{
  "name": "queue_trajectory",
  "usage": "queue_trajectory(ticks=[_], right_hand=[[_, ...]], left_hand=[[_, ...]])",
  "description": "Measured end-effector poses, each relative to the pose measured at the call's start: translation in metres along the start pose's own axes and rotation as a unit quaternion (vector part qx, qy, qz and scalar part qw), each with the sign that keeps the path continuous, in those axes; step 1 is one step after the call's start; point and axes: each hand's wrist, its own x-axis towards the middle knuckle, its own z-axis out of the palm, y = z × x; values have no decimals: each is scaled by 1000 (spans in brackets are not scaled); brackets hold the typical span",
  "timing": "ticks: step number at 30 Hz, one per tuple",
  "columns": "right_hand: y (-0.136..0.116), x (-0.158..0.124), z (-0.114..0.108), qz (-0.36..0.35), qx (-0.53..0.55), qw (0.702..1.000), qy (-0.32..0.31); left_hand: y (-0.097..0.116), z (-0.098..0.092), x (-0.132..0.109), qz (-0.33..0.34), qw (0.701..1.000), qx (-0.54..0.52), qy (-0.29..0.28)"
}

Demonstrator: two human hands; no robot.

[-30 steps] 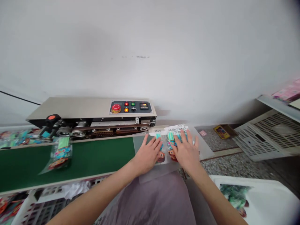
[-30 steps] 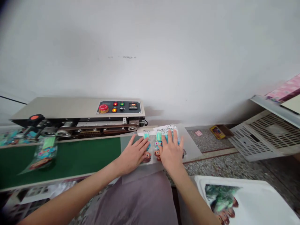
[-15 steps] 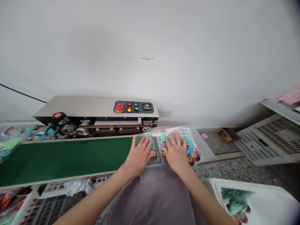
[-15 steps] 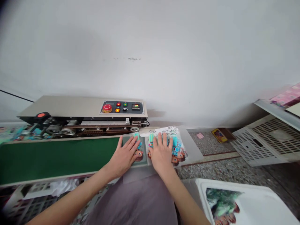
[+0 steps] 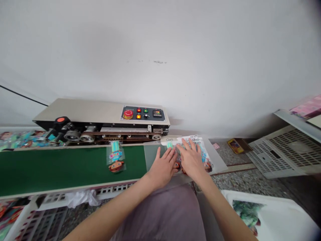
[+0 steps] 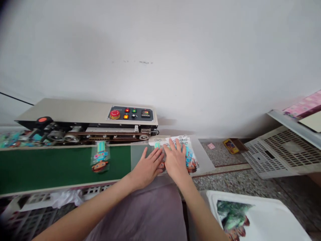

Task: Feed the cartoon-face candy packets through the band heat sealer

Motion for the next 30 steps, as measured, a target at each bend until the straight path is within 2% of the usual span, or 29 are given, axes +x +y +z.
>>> queue_trajectory(ticks=[3, 6, 13, 17, 21, 25, 27, 30], right_hand=[[-3, 22, 2, -17, 29, 999, -21], [-7, 36, 5, -11, 45, 999, -19], [-11, 34, 10, 0, 53, 998, -20], [-11, 34, 10, 1, 60, 998, -18], [7, 11, 9, 20, 30, 999, 16], [22, -27, 13, 26, -36, 998, 44], [17, -36, 17, 11, -42, 998, 44], [-4, -32, 22, 8, -19, 999, 46]], left_hand=[[-4, 8, -4, 0, 1000, -6, 5], [-11, 6, -9, 11, 1000, -10, 2], [-13, -1, -12, 5, 1000, -22, -10], [-6, 3, -10, -16, 1000, 1, 11], [-3, 9, -10, -50, 997, 30, 47], [-15, 6, -21, -54, 996, 40, 52], [-26, 1, -31, -55, 996, 45, 54], [-42, -10, -49, -77, 994, 60, 43]])
